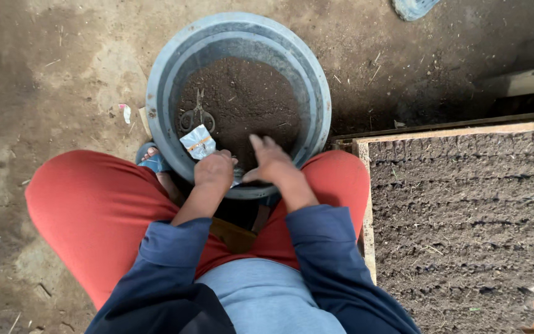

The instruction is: The person sits cross-legged on the ground, scoops soil from a bucket, and places it into a wooden seedling tray. They open a small packet, take out seeds, and place them into the soil in the tray.

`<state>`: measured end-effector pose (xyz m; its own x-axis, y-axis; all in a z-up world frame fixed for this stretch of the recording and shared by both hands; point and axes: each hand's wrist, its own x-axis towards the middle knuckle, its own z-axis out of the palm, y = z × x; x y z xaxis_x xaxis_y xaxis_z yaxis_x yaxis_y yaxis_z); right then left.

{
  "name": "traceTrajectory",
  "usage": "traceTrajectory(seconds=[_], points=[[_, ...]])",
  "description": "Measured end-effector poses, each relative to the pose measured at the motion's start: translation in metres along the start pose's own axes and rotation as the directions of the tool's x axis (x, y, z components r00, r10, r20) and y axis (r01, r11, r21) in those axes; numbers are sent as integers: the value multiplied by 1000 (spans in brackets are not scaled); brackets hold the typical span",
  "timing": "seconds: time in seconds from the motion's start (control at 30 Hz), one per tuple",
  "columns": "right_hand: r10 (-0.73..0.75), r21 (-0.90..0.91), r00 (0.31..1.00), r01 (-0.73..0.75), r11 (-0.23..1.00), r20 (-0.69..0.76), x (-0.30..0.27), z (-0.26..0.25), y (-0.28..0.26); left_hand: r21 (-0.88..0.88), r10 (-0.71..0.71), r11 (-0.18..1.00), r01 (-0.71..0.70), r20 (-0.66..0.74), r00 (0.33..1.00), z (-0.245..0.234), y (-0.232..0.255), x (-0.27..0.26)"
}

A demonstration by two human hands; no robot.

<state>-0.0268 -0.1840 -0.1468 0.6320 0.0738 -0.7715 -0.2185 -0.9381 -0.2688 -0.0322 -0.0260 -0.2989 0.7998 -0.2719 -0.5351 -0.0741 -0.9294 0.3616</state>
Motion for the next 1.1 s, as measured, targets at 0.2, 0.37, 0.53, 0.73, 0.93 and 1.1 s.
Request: traceTrajectory(seconds=[0.2, 0.37, 0.53, 0.73, 0.93, 1.1], points=[[65, -95, 977, -86, 992, -202, -8, -7, -46, 34, -172, 983, 180, -156, 973, -15, -25, 25], [-25, -235, 955, -47, 971, -295, 72, 20, -6, 136, -51, 987, 89, -263, 964, -56, 0, -13], [-101, -253, 962, 34, 967, -255, 132, 45, 42, -69, 36, 996, -62, -334, 942, -114, 21, -51], [52, 243, 964, 13, 970, -260, 72, 8, 32, -624, -36, 768, -146, -270, 962, -102, 8, -40], [84, 808, 909, 317, 497, -408, 10, -13, 1, -681, -72, 711, -174, -317, 946, -90, 8, -26], [-45, 840, 906, 407, 360, -420, 45, 14, 18, -715, -59, 664, -219, -342, 938, -97, 17, -36]])
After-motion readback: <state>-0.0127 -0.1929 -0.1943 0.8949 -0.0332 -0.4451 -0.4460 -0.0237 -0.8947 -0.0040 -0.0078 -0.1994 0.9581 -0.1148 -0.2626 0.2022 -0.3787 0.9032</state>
